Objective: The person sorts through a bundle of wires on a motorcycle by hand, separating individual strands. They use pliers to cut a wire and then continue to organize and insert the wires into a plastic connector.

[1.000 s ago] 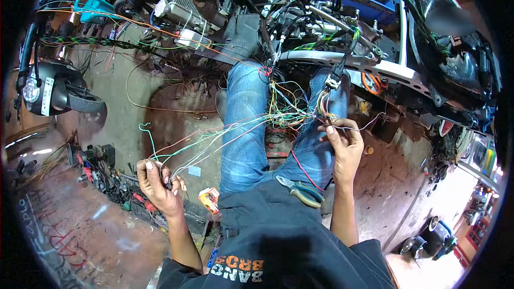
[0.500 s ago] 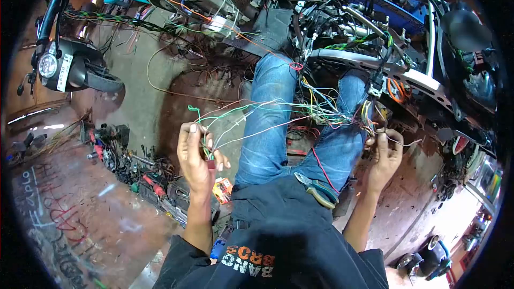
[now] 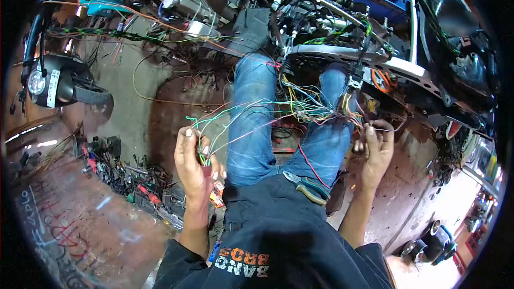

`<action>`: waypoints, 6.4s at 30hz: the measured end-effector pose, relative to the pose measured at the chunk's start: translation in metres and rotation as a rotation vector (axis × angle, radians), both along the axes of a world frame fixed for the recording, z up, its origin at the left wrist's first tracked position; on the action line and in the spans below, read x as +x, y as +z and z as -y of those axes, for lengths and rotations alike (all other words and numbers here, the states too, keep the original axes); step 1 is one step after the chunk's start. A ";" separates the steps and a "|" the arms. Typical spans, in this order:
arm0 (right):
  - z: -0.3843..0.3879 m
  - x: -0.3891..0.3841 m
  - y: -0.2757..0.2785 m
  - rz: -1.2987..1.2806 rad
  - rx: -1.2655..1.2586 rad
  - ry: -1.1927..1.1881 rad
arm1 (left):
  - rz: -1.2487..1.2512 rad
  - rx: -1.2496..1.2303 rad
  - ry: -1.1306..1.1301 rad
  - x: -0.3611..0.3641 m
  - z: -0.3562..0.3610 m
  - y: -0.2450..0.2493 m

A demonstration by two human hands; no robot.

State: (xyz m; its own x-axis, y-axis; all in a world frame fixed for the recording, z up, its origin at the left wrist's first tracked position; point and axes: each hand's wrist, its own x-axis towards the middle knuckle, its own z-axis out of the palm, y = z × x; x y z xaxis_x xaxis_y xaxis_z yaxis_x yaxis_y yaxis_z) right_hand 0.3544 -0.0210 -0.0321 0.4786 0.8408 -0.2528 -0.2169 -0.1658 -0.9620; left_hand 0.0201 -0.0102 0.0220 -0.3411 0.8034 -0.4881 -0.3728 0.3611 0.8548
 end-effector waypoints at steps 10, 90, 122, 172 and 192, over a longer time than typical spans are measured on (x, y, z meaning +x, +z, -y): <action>0.029 -0.110 0.011 -0.617 -0.249 -0.035 | -0.018 0.005 -0.010 -0.013 0.018 -0.002; 0.012 0.009 -0.027 0.693 -0.093 0.195 | -0.839 -0.055 -0.965 0.044 -0.070 -0.063; 0.028 0.032 -0.020 0.446 -0.229 0.301 | -0.686 0.163 -1.077 0.076 -0.091 -0.077; 0.007 0.008 -0.045 0.090 -0.148 -0.062 | -0.059 -0.132 -0.946 0.082 -0.084 -0.113; 0.004 0.015 -0.044 0.015 -0.137 0.111 | 0.026 -0.112 -0.924 0.069 -0.077 -0.121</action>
